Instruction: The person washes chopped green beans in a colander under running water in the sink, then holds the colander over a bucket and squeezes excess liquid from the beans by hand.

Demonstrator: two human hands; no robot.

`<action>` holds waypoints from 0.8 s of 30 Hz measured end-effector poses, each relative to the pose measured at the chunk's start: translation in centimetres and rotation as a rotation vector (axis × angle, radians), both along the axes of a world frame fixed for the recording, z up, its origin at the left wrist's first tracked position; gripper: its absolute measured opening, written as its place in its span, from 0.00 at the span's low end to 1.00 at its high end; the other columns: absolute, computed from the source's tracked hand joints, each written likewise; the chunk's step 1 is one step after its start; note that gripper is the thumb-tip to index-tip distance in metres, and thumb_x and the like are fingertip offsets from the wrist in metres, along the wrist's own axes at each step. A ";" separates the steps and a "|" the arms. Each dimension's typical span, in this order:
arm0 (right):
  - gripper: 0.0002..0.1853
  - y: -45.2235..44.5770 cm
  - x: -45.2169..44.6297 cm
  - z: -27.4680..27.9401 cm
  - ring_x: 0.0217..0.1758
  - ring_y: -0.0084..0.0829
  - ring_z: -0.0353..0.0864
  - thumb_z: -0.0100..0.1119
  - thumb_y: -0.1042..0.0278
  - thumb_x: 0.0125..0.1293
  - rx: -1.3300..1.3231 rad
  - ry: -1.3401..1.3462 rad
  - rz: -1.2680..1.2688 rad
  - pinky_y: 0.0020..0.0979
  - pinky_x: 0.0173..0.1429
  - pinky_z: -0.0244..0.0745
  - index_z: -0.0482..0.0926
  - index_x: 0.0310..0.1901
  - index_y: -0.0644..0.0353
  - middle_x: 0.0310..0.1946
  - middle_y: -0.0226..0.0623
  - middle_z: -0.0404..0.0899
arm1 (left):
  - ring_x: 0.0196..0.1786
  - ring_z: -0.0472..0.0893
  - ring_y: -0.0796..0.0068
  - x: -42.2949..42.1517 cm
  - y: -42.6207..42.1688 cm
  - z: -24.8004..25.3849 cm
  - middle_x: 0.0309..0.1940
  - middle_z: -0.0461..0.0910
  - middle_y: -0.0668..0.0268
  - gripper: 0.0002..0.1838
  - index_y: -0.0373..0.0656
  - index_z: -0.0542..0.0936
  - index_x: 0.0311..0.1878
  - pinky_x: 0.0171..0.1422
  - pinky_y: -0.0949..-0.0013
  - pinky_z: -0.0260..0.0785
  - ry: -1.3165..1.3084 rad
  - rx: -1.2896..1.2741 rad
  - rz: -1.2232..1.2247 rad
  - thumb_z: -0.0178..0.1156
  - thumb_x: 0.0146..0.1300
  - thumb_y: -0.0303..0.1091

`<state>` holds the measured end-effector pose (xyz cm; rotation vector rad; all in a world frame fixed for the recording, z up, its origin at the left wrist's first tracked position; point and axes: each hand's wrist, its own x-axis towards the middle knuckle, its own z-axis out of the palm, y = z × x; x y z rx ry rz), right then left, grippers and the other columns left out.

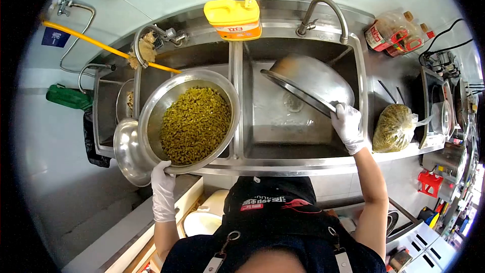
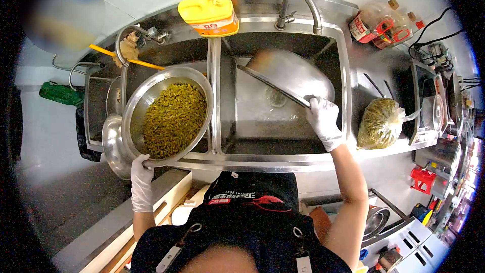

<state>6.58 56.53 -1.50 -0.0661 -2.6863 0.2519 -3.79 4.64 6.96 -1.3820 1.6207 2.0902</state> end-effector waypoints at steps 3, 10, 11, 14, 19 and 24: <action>0.08 -0.3 0.4 0.5 0.24 0.36 0.77 0.64 0.73 0.46 -0.038 -0.028 -0.037 0.35 0.27 0.71 0.73 0.28 0.56 0.23 0.35 0.74 | 0.19 0.69 0.78 -0.7 0.2 0.8 0.19 0.70 0.70 0.09 0.43 0.71 0.24 0.22 0.76 0.58 0.001 -0.106 -0.020 0.56 0.51 0.16; 0.08 1.9 1.0 -2.5 0.24 0.44 0.78 0.64 0.69 0.48 -0.295 -0.036 -0.322 0.39 0.29 0.72 0.76 0.29 0.61 0.21 0.46 0.77 | 0.22 0.70 0.78 -0.3 2.0 2.2 0.20 0.70 0.70 0.07 0.41 0.72 0.24 0.24 0.76 0.59 0.063 -0.077 -0.138 0.58 0.50 0.18; 0.08 2.2 1.0 -2.9 0.24 0.45 0.78 0.63 0.70 0.48 -0.351 -0.053 -0.365 0.39 0.30 0.72 0.76 0.28 0.62 0.21 0.48 0.76 | 0.24 0.71 0.77 0.0 2.2 2.4 0.21 0.71 0.70 0.06 0.41 0.72 0.26 0.26 0.75 0.61 0.080 -0.074 -0.135 0.58 0.50 0.19; 0.07 1.8 0.6 -3.7 0.22 0.46 0.77 0.61 0.71 0.49 -0.616 -0.011 -0.450 0.37 0.28 0.70 0.75 0.24 0.65 0.18 0.51 0.73 | 0.26 0.72 0.75 0.4 2.4 3.6 0.24 0.72 0.69 0.06 0.41 0.72 0.29 0.29 0.74 0.63 0.038 -0.091 -0.213 0.56 0.51 0.18; 0.04 2.2 0.2 -5.0 0.16 0.24 0.72 0.56 0.74 0.50 -0.963 0.028 -0.656 0.29 0.25 0.67 0.78 0.27 0.64 0.13 0.38 0.71 | 0.31 0.75 0.71 0.5 5.1 4.5 0.28 0.73 0.67 0.07 0.39 0.73 0.33 0.40 0.69 0.69 0.087 -0.056 -0.252 0.57 0.49 0.19; 0.07 2.5 0.4 -6.5 0.20 0.15 0.66 0.53 0.76 0.53 -1.501 0.132 -0.738 0.22 0.25 0.62 0.81 0.33 0.63 0.20 0.22 0.74 | 0.31 0.75 0.71 0.4 10.1 4.4 0.27 0.73 0.66 0.07 0.37 0.74 0.33 0.41 0.70 0.68 0.081 -0.046 -0.377 0.58 0.49 0.23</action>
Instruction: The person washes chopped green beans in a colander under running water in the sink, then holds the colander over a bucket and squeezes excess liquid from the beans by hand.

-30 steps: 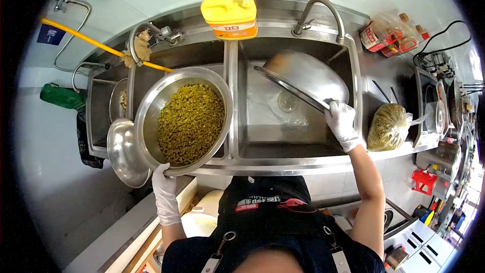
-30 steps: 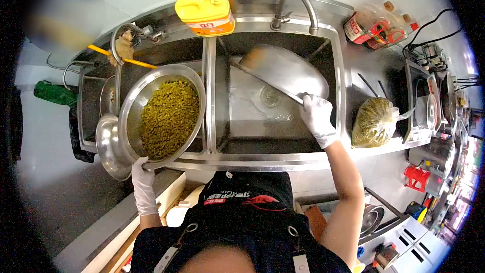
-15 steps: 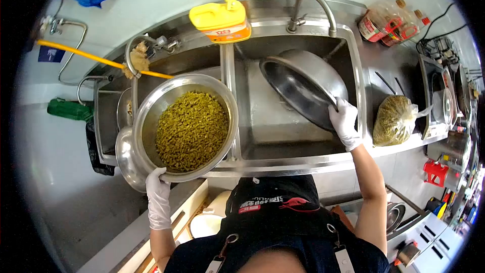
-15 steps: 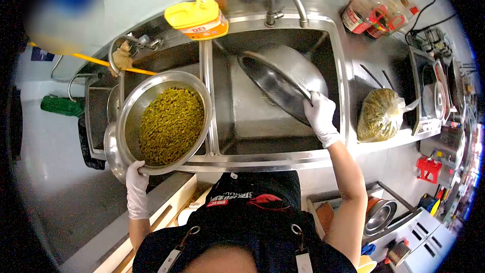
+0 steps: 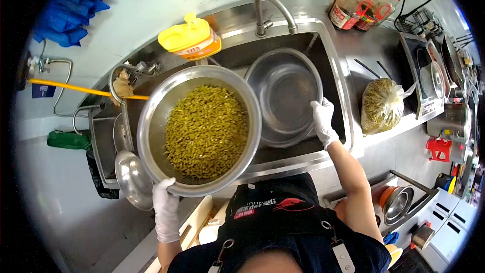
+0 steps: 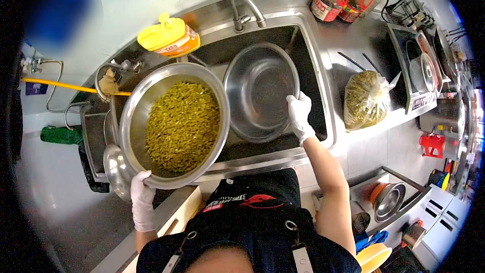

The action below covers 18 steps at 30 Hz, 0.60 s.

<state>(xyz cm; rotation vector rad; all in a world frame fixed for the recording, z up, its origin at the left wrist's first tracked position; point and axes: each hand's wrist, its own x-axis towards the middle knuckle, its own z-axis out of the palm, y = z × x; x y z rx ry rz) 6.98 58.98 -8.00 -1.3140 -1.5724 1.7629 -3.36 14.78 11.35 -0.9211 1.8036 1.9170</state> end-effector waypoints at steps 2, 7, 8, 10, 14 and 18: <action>0.08 -0.6 -0.1 -1.8 0.21 0.14 0.66 0.53 0.76 0.53 -0.045 0.004 -0.056 0.22 0.27 0.62 0.81 0.33 0.64 0.20 0.22 0.74 | 0.31 0.74 0.71 -0.1 1.7 -1.1 0.28 0.73 0.65 0.08 0.35 0.74 0.34 0.42 0.70 0.67 -0.032 0.036 -0.118 0.59 0.49 0.24; 0.03 -0.8 0.0 -6.3 0.23 0.19 0.67 0.56 0.76 0.51 -0.217 0.072 -0.224 0.25 0.28 0.63 0.78 0.28 0.62 0.21 0.26 0.74 | 0.32 0.77 0.74 0.1 7.3 -6.6 0.28 0.78 0.63 0.16 0.36 0.78 0.45 0.39 0.71 0.72 0.518 -0.565 -0.990 0.55 0.51 0.16; 0.03 -0.6 -0.2 -8.9 0.24 0.20 0.70 0.58 0.73 0.55 -0.304 0.175 -0.271 0.27 0.29 0.67 0.79 0.29 0.62 0.22 0.28 0.76 | 0.31 0.77 0.76 0.0 10.0 -7.3 0.27 0.77 0.64 0.14 0.36 0.78 0.43 0.38 0.72 0.71 0.472 -0.541 -0.996 0.55 0.51 0.16; 0.08 -0.5 -0.3 -9.7 0.27 0.21 0.73 0.60 0.68 0.60 -0.498 0.352 -0.374 0.27 0.33 0.71 0.80 0.31 0.64 0.24 0.30 0.78 | 0.28 0.75 0.79 -0.5 14.1 -10.4 0.23 0.75 0.68 0.09 0.37 0.77 0.36 0.33 0.76 0.69 0.584 -0.582 -1.105 0.56 0.51 0.17; 0.14 -0.4 0.1 -13.3 0.35 0.25 0.78 0.55 0.62 0.65 -0.378 0.339 -0.373 0.28 0.42 0.74 0.81 0.41 0.66 0.34 0.33 0.81 | 0.13 0.62 0.80 -2.2 21.6 -14.6 0.15 0.64 0.73 0.13 0.48 0.66 0.22 0.15 0.76 0.55 -0.305 0.085 -0.225 0.59 0.50 0.20; 0.21 0.4 0.2 -10.8 0.43 0.32 0.78 0.53 0.56 0.68 -0.589 0.331 -0.580 0.32 0.51 0.73 0.78 0.46 0.70 0.43 0.40 0.80 | 0.19 0.71 0.74 -2.7 23.9 -20.0 0.21 0.72 0.65 0.10 0.39 0.71 0.27 0.19 0.74 0.62 -0.259 0.126 -0.177 0.63 0.44 0.19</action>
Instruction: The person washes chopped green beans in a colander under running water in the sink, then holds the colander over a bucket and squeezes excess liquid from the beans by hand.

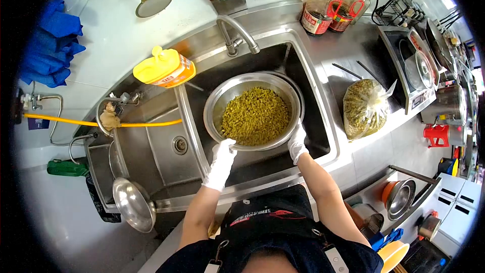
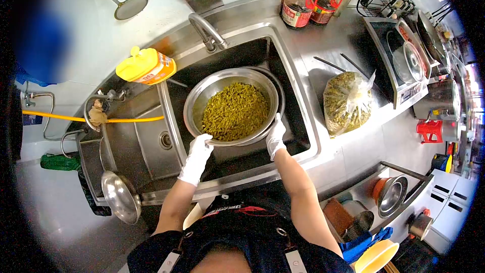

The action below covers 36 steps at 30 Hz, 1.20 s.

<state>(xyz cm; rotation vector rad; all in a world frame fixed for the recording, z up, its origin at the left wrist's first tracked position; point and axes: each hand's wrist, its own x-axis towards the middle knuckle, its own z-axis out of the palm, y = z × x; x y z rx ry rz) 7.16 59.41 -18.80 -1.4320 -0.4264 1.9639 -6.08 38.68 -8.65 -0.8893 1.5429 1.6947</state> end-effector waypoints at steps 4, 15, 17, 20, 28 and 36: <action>0.25 0.8 0.5 -4.9 0.47 0.35 0.76 0.52 0.51 0.68 -0.088 0.051 0.009 0.34 0.56 0.70 0.76 0.49 0.72 0.47 0.42 0.78 | 0.24 0.76 0.71 -0.6 3.1 -3.8 0.26 0.76 0.61 0.12 0.38 0.74 0.33 0.22 0.70 0.69 0.027 -0.133 -0.043 0.64 0.44 0.21; 0.21 -0.4 1.9 -6.3 0.55 0.38 0.73 0.48 0.55 0.68 -0.383 0.036 0.341 0.40 0.59 0.69 0.71 0.55 0.61 0.51 0.40 0.76 | 0.30 0.82 0.66 -0.6 -0.7 -7.1 0.34 0.80 0.58 0.10 0.35 0.78 0.40 0.30 0.61 0.81 0.171 -0.149 -0.337 0.63 0.55 0.25; 0.21 1.0 0.9 -7.4 0.59 0.42 0.71 0.47 0.61 0.67 0.005 -0.387 0.680 0.42 0.61 0.68 0.70 0.56 0.65 0.54 0.51 0.72 | 0.28 0.81 0.67 -0.5 -0.7 -7.7 0.32 0.80 0.59 0.09 0.35 0.78 0.40 0.27 0.63 0.80 0.188 -0.158 -0.314 0.63 0.55 0.24; 0.23 3.9 -6.1 3.4 0.59 0.47 0.70 0.53 0.64 0.63 0.960 -0.824 0.693 0.40 0.62 0.66 0.69 0.56 0.69 0.55 0.57 0.69 | 0.26 0.81 0.66 0.1 -1.5 -12.2 0.31 0.80 0.60 0.08 0.35 0.78 0.39 0.24 0.64 0.78 0.291 -0.202 -0.325 0.62 0.55 0.23; 0.26 12.3 -26.9 10.5 0.64 0.47 0.65 0.51 0.71 0.57 1.734 -0.350 0.984 0.40 0.65 0.63 0.66 0.60 0.59 0.60 0.48 0.66 | 0.26 0.81 0.60 -0.9 -3.6 -15.6 0.36 0.80 0.55 0.17 0.34 0.75 0.50 0.26 0.66 0.78 -0.040 -0.544 -0.747 0.60 0.63 0.36; 0.28 12.4 -22.9 12.6 0.67 0.37 0.63 0.56 0.68 0.55 1.843 -0.487 1.285 0.39 0.70 0.57 0.66 0.60 0.59 0.60 0.42 0.68 | 0.22 0.77 0.71 -0.7 -4.3 -15.7 0.30 0.79 0.60 0.21 0.37 0.73 0.51 0.23 0.71 0.70 -0.112 -0.176 -0.540 0.58 0.63 0.44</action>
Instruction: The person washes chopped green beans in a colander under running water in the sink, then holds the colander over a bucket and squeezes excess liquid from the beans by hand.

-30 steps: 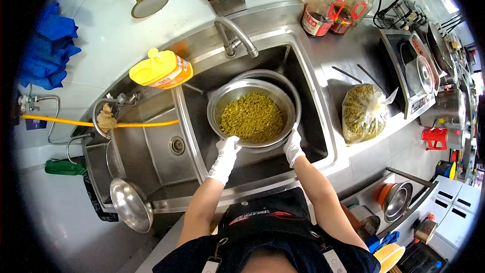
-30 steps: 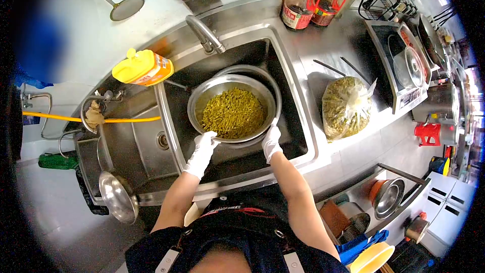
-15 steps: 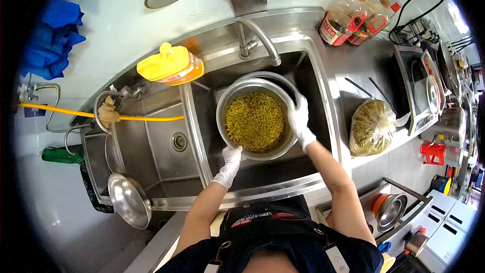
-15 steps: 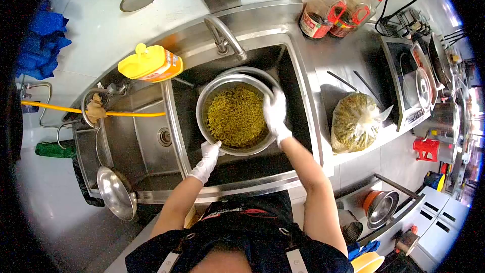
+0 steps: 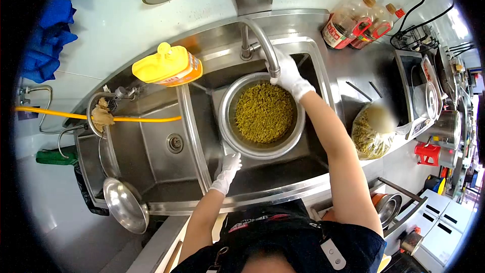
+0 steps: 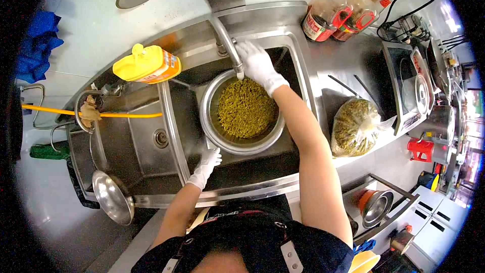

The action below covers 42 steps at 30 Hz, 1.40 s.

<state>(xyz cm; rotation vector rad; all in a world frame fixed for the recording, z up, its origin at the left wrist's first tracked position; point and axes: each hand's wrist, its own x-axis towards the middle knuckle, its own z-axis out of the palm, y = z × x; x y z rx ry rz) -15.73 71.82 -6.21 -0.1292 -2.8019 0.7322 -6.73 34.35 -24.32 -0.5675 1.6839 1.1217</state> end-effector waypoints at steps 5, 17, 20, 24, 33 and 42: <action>0.26 -1.1 3.4 -5.6 0.64 0.39 0.68 0.50 0.67 0.62 0.124 -0.019 -0.120 0.40 0.66 0.63 0.64 0.63 0.58 0.62 0.49 0.66 | 0.23 0.78 0.71 -0.5 3.8 2.6 0.31 0.79 0.59 0.18 0.35 0.74 0.48 0.24 0.71 0.70 0.079 0.094 -0.047 0.57 0.63 0.40; 0.23 -9.8 4.9 -14.3 0.07 0.25 0.51 0.48 0.48 0.67 -2.301 -0.267 -0.864 0.30 0.10 0.41 0.57 0.17 0.47 0.08 0.23 0.52 | 0.38 0.81 0.68 -2.8 7.2 5.6 0.41 0.81 0.58 0.19 0.37 0.74 0.52 0.43 0.67 0.77 -0.014 0.122 -0.035 0.51 0.69 0.44; 0.21 -10.0 5.2 -15.2 0.07 0.25 0.52 0.50 0.46 0.64 -2.190 -0.233 -0.748 0.30 0.11 0.43 0.60 0.20 0.47 0.09 0.22 0.53 | 0.39 0.81 0.69 -3.2 7.0 5.4 0.41 0.81 0.58 0.19 0.37 0.74 0.52 0.46 0.67 0.76 -0.051 0.150 0.010 0.49 0.69 0.44; 0.17 -9.8 3.5 -17.4 0.10 0.29 0.57 0.45 0.46 0.66 -1.930 -0.052 -0.868 0.34 0.14 0.49 0.65 0.26 0.47 0.10 0.24 0.57 | 0.35 0.81 0.70 -4.3 9.4 5.6 0.37 0.81 0.59 0.17 0.37 0.76 0.48 0.41 0.69 0.76 -0.043 0.208 0.085 0.49 0.68 0.42; 0.17 -6.4 5.2 -9.9 0.22 0.26 0.70 0.45 0.55 0.69 -1.580 -0.042 -0.911 0.30 0.30 0.69 0.72 0.30 0.60 0.22 0.34 0.73 | 0.25 0.75 0.77 -6.8 21.4 4.4 0.26 0.77 0.68 0.13 0.42 0.77 0.38 0.29 0.72 0.70 -0.082 0.526 0.364 0.45 0.69 0.38; 0.08 -3.3 10.2 -10.9 0.35 0.24 0.72 0.49 0.67 0.68 -1.621 0.274 -0.962 0.26 0.43 0.68 0.75 0.35 0.61 0.30 0.31 0.76 | 0.16 0.66 0.71 -6.6 27.6 3.4 0.11 0.64 0.74 0.23 0.52 0.65 0.15 0.22 0.70 0.62 -0.359 1.085 0.312 0.40 0.69 0.40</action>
